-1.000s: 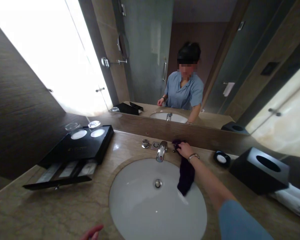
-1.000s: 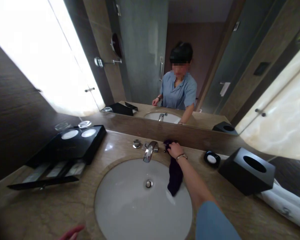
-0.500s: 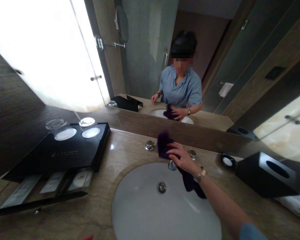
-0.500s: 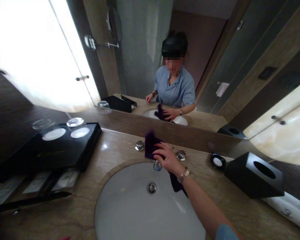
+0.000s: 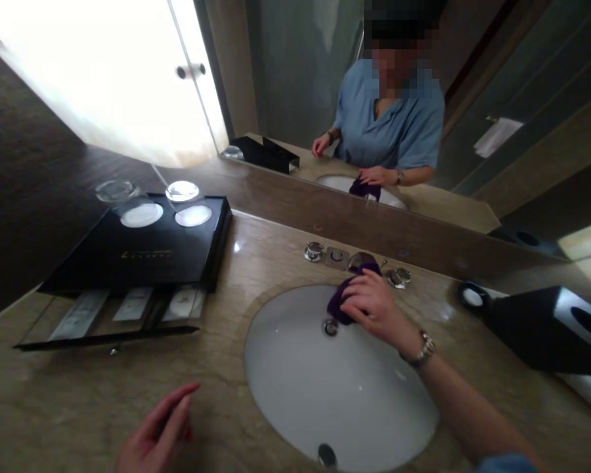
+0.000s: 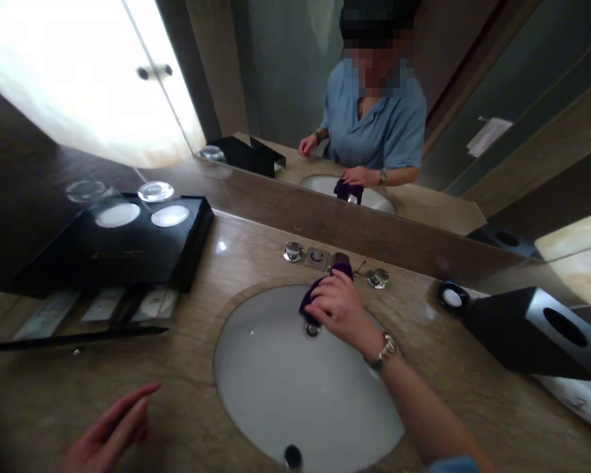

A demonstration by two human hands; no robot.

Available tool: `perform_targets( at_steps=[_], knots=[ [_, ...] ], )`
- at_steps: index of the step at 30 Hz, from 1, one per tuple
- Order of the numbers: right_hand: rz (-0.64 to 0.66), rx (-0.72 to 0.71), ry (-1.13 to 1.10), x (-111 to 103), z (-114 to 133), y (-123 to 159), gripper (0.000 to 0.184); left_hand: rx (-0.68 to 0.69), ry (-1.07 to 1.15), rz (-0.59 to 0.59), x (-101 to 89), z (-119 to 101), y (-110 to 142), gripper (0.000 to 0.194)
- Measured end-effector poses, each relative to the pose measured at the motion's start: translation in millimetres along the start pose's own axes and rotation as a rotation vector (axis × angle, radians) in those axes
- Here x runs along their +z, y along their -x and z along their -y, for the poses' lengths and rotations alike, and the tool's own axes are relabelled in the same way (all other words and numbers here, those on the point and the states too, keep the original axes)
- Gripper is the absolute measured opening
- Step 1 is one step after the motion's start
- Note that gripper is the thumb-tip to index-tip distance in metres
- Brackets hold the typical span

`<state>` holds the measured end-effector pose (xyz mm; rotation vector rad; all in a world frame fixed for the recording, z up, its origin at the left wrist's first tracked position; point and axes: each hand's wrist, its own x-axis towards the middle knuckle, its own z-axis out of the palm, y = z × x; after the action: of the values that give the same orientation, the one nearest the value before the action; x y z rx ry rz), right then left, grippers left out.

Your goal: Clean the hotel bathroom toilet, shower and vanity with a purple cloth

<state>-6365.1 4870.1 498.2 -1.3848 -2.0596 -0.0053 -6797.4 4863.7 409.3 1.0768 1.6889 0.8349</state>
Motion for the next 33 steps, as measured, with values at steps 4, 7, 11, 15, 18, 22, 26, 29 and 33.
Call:
perform_targets(
  at_steps=[4, 7, 11, 15, 18, 22, 26, 29, 33],
  knots=[
    [-0.278, 0.437, -0.158, 3.3, -65.3, -31.8, 0.044, -0.032, 0.022, -0.001, -8.1, -5.8, 21.1, 0.093],
    [-0.433, 0.715, -0.16, -7.4, -84.7, -29.4, 0.046, -0.047, 0.09, -0.031, -26.4, 2.5, 29.8, 0.092],
    [-0.629, 0.726, -0.094, -30.0, -9.3, 7.7, 0.043, -0.018, 0.196, -0.129, -56.9, 14.9, 30.1, 0.086],
    [-0.623, 0.438, -0.328, 6.6, 108.4, 5.9, 0.028, 0.043, 0.261, -0.195, -82.0, 22.4, 30.6, 0.075],
    [-0.089, 0.031, -0.382, 96.5, 180.5, -25.3, 0.028, 0.087, 0.291, -0.231, -93.6, 22.7, 30.9, 0.066],
    [0.527, -0.233, -0.139, 202.6, 225.8, -24.8, 0.025, 0.084, 0.321, -0.248, -102.1, 20.6, 27.2, 0.063],
    [0.659, -0.113, -0.09, 178.9, 216.9, 77.4, 0.026, 0.082, 0.31, -0.16, -108.2, 26.9, 14.4, 0.062],
    [0.686, 0.22, -0.077, 108.0, 194.0, 170.5, 0.031, 0.078, 0.248, -0.104, -103.3, 26.3, -2.9, 0.067],
    [0.46, 0.678, -0.003, 29.1, 133.6, 222.6, 0.037, 0.151, 0.16, 0.092, -64.5, -5.7, -24.7, 0.066]
  ],
)
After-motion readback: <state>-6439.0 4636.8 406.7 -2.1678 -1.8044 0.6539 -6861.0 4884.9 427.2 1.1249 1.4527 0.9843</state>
